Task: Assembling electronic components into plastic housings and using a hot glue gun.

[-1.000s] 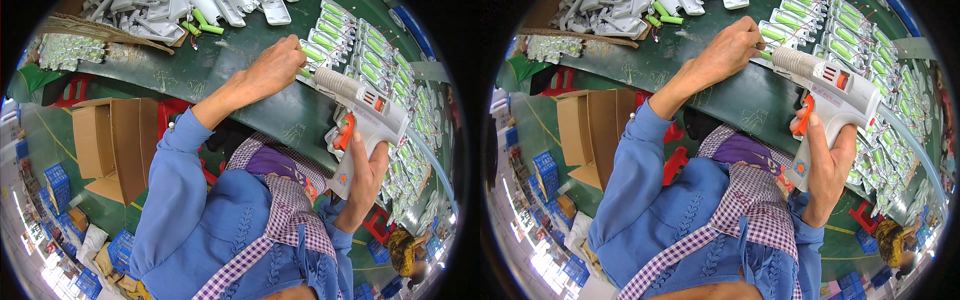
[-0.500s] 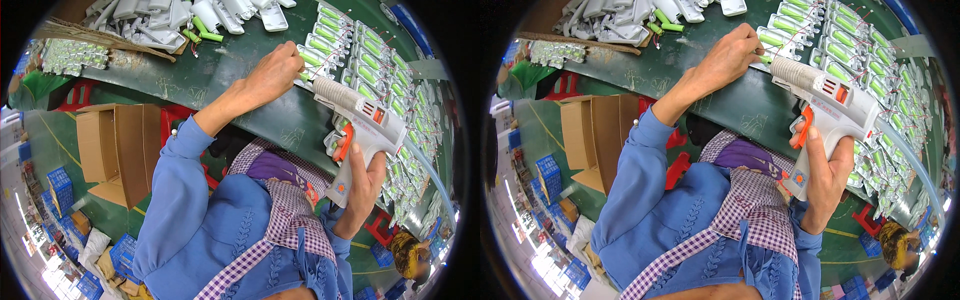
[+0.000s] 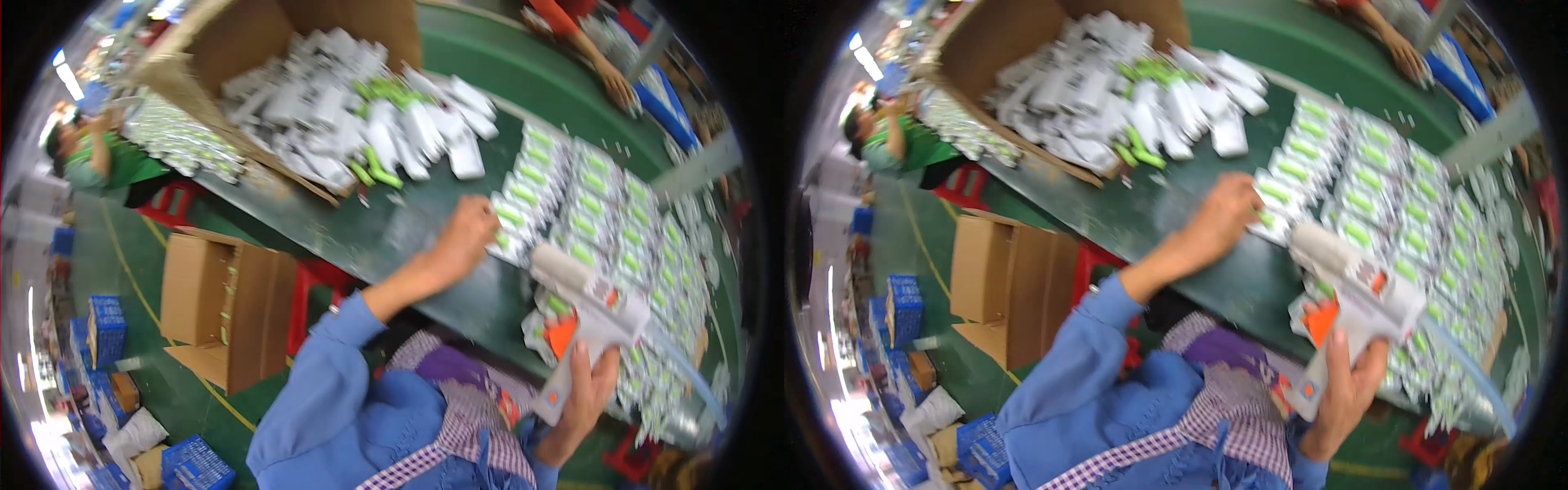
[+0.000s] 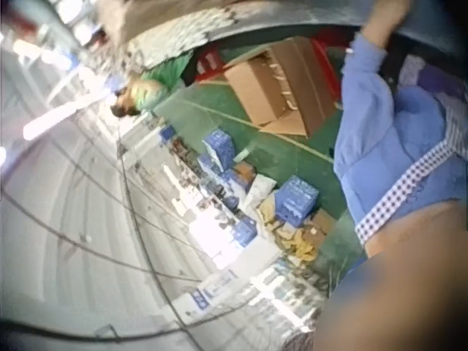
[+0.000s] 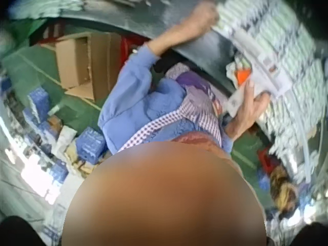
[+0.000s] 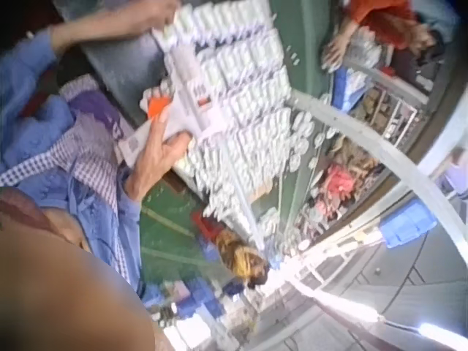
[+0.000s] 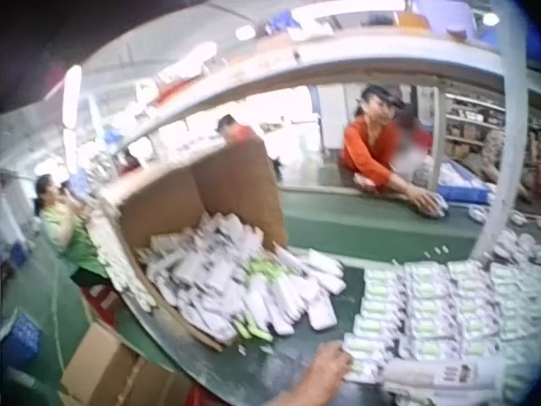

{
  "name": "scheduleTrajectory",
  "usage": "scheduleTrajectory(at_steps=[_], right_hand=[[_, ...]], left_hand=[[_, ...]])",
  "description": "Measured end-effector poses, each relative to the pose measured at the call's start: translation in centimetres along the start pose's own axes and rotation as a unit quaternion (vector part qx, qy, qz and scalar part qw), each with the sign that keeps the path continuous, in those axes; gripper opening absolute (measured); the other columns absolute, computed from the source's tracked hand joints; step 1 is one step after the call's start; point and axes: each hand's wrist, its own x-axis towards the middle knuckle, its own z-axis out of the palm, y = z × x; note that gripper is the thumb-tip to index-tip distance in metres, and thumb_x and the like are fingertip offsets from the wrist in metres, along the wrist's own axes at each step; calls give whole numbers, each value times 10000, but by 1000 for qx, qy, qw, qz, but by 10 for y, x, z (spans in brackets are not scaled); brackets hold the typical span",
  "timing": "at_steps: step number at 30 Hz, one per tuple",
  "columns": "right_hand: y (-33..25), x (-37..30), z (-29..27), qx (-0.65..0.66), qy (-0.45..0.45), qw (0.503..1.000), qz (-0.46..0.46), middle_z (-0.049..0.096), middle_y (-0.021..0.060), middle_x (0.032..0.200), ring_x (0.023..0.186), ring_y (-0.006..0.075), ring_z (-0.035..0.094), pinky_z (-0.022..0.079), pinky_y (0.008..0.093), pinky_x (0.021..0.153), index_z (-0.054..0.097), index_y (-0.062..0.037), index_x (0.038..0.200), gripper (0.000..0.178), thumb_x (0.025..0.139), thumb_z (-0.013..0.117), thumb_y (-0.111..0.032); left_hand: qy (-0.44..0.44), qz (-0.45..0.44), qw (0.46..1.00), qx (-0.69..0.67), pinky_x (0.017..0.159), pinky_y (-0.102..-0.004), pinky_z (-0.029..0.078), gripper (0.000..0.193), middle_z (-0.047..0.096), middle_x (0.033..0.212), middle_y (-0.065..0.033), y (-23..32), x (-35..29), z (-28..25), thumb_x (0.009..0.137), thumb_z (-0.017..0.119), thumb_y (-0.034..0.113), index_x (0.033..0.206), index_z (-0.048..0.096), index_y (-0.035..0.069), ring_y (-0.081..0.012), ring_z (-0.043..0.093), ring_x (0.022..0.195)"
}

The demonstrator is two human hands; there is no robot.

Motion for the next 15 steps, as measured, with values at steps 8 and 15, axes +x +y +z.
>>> scheduleTrajectory(at_steps=[8, 15], right_hand=[[7, -12, -15, -42, 31, 999, 4, 642, 125, 976, 845, 173, 583, 484, 301, 743, 561, 36, 1045, 267, 899, 688, -148], [21, -3, -28, 3, -52, 997, -48, 611, 229, 1129, 1006, 322, 648, 514, 417, 908, 384, 93, 1298, 399, 962, 513, -81]], left_hand=[[-26, -24, 998, -57, 922, -441, 434, 264, 516, 1121, -198, 20, -15, 12, 738, 675, -35, 981, 577, 2, -408, 497, 1093], [31, 20, 998, -43, 873, -442, 469, 306, 572, 1037, -211, 5, -9, -14, 755, 668, -8, 1030, 534, -12, -408, 557, 1015]])
